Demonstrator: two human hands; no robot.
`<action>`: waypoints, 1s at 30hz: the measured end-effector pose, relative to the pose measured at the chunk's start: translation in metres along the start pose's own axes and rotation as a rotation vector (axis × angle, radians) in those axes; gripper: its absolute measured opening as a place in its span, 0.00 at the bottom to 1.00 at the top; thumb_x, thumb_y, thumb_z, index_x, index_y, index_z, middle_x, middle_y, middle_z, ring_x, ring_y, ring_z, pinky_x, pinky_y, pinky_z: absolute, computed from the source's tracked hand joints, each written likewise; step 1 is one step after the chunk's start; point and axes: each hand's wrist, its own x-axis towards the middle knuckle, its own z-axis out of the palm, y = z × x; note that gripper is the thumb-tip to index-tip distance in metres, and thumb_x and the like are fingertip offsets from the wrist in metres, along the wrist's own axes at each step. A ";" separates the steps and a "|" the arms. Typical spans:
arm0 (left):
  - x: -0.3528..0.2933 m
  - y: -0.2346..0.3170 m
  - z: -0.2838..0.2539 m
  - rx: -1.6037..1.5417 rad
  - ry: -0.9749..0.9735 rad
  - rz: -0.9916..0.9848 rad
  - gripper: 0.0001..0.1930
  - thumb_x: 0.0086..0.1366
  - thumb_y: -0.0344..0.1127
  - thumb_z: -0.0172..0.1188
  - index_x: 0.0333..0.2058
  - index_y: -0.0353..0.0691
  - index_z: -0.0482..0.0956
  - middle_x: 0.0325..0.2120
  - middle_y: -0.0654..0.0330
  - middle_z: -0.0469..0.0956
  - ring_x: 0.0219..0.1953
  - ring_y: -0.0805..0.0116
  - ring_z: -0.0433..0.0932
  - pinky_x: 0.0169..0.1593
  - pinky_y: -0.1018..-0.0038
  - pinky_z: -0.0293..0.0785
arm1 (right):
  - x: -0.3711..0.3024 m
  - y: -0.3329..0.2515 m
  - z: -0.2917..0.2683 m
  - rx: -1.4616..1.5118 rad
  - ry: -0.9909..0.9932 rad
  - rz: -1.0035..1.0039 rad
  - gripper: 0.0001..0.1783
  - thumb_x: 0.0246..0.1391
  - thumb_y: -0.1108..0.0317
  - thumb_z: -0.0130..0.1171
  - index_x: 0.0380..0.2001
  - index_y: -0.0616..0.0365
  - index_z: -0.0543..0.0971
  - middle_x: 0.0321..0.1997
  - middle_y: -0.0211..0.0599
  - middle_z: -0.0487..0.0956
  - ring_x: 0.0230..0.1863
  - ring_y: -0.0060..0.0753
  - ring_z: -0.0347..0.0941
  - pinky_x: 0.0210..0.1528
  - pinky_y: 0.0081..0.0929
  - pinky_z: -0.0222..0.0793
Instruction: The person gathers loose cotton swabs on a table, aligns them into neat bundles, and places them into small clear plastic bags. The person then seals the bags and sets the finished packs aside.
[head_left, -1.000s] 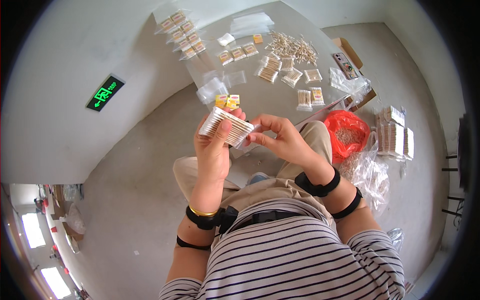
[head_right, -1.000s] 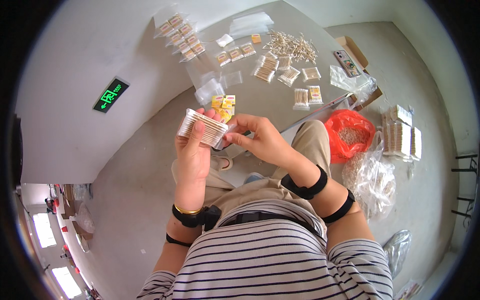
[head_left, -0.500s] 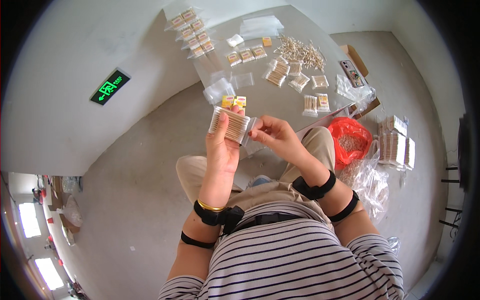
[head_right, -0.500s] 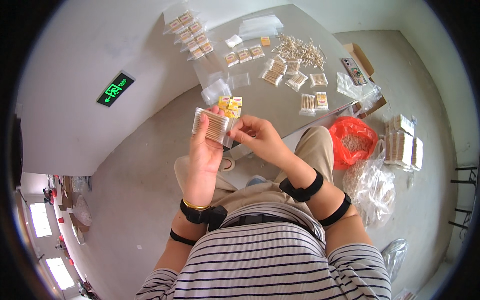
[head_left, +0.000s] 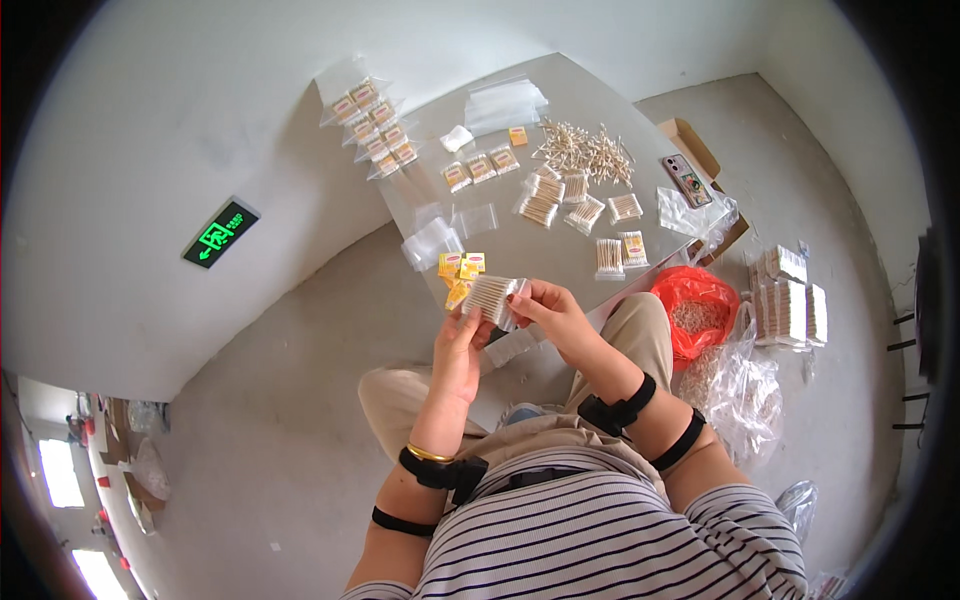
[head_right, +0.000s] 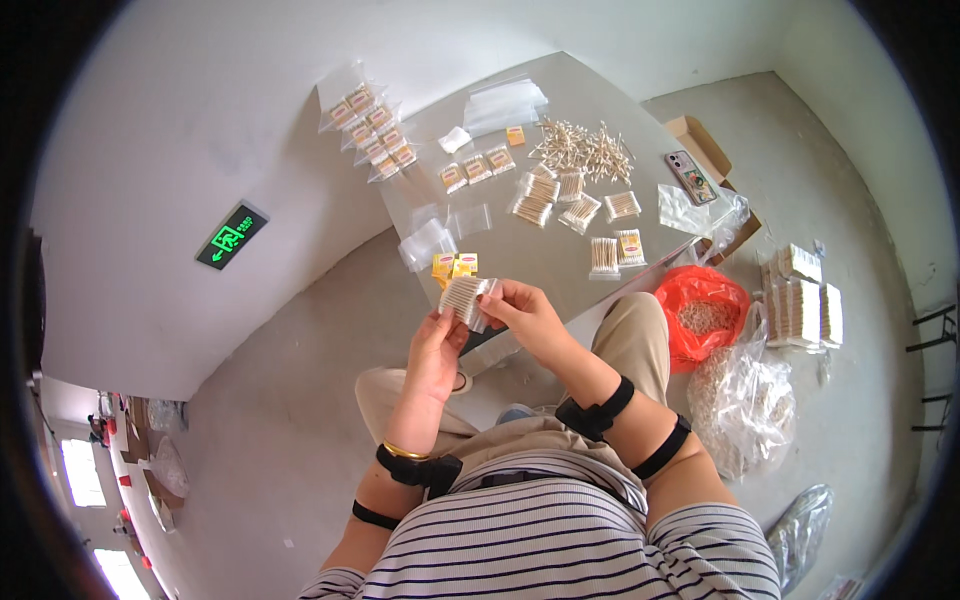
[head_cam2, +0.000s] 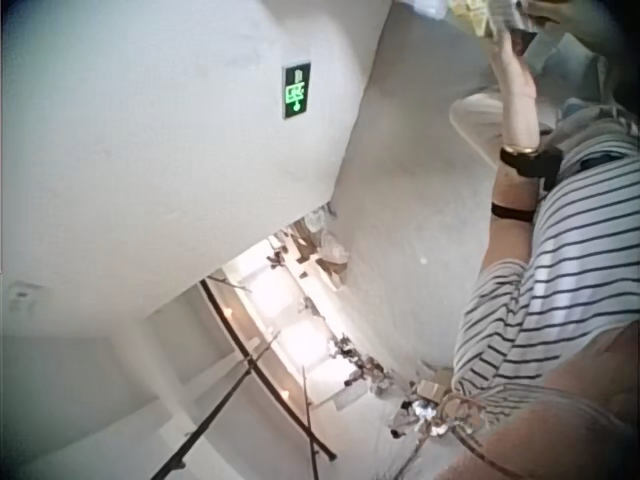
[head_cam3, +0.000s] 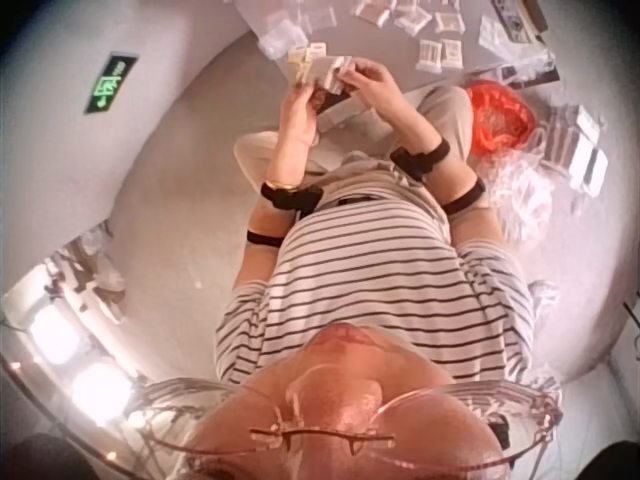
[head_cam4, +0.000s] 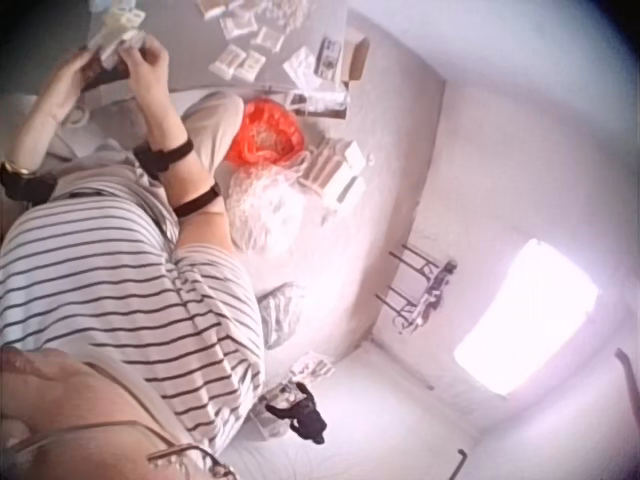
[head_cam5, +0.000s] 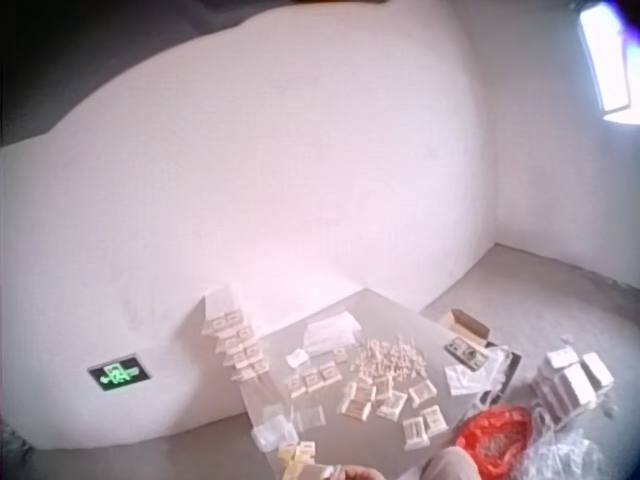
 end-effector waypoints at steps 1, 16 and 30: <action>0.002 -0.001 0.000 0.076 0.067 0.017 0.30 0.67 0.40 0.70 0.65 0.41 0.71 0.53 0.65 0.81 0.55 0.73 0.76 0.55 0.71 0.70 | 0.002 0.002 -0.005 0.002 0.015 0.015 0.12 0.69 0.60 0.63 0.37 0.58 0.83 0.33 0.22 0.80 0.34 0.15 0.71 0.42 0.20 0.69; 0.164 0.014 -0.028 0.388 0.116 0.247 0.17 0.72 0.38 0.67 0.52 0.33 0.76 0.42 0.60 0.85 0.42 0.78 0.80 0.44 0.78 0.75 | 0.103 0.101 -0.091 -0.755 0.383 -0.075 0.15 0.63 0.60 0.65 0.46 0.58 0.83 0.49 0.35 0.83 0.50 0.37 0.77 0.55 0.38 0.70; 0.423 0.022 -0.030 0.590 0.199 0.009 0.26 0.67 0.40 0.71 0.58 0.34 0.73 0.46 0.57 0.82 0.43 0.71 0.82 0.41 0.74 0.79 | 0.120 0.136 -0.131 -1.578 0.348 -0.214 0.31 0.62 0.59 0.59 0.68 0.51 0.72 0.72 0.40 0.68 0.78 0.44 0.56 0.81 0.53 0.45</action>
